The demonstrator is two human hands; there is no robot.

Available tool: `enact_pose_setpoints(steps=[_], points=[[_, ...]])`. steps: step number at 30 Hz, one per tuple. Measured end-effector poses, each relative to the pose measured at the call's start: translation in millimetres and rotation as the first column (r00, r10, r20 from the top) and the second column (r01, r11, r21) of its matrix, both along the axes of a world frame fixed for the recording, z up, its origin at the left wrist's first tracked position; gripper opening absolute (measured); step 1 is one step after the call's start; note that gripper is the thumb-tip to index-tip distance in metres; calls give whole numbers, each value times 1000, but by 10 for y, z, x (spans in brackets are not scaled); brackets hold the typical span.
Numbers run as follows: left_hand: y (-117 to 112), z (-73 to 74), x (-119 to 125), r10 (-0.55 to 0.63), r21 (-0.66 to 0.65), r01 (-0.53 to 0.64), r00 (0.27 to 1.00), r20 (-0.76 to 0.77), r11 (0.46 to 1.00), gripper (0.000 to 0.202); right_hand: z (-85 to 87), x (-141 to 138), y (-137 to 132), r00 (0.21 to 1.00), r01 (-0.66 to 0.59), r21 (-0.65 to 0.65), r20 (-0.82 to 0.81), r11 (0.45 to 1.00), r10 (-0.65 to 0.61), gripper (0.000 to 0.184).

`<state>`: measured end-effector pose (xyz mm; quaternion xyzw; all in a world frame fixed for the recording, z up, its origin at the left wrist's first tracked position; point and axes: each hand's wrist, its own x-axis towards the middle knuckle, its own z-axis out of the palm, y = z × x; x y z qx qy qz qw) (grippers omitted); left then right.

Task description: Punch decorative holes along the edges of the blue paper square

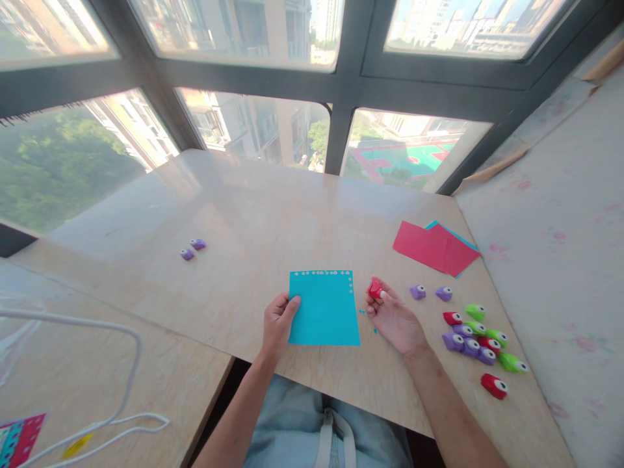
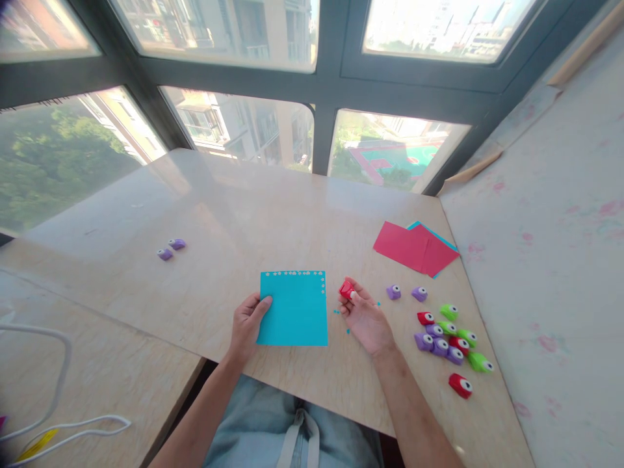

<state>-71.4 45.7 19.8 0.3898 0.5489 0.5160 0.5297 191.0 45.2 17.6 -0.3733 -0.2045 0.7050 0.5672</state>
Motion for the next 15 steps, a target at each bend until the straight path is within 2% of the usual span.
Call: enact_pose_setpoints(steps=[3,10,15], points=[[-3,-24,-3,-5,-1,5,1000,23,1000,35,6,-15,-1,1000,-23,-12,-6,1000,23,43],[-4,-35,-2,-21,0,21,999,39,1000,35,31,-49,-13,996,-82,-50,-30,995,81,25],[-5,-48,-1,-19,-1,19,999,33,1000,36,39,-51,-21,995,-98,-87,-9,991,97,32]])
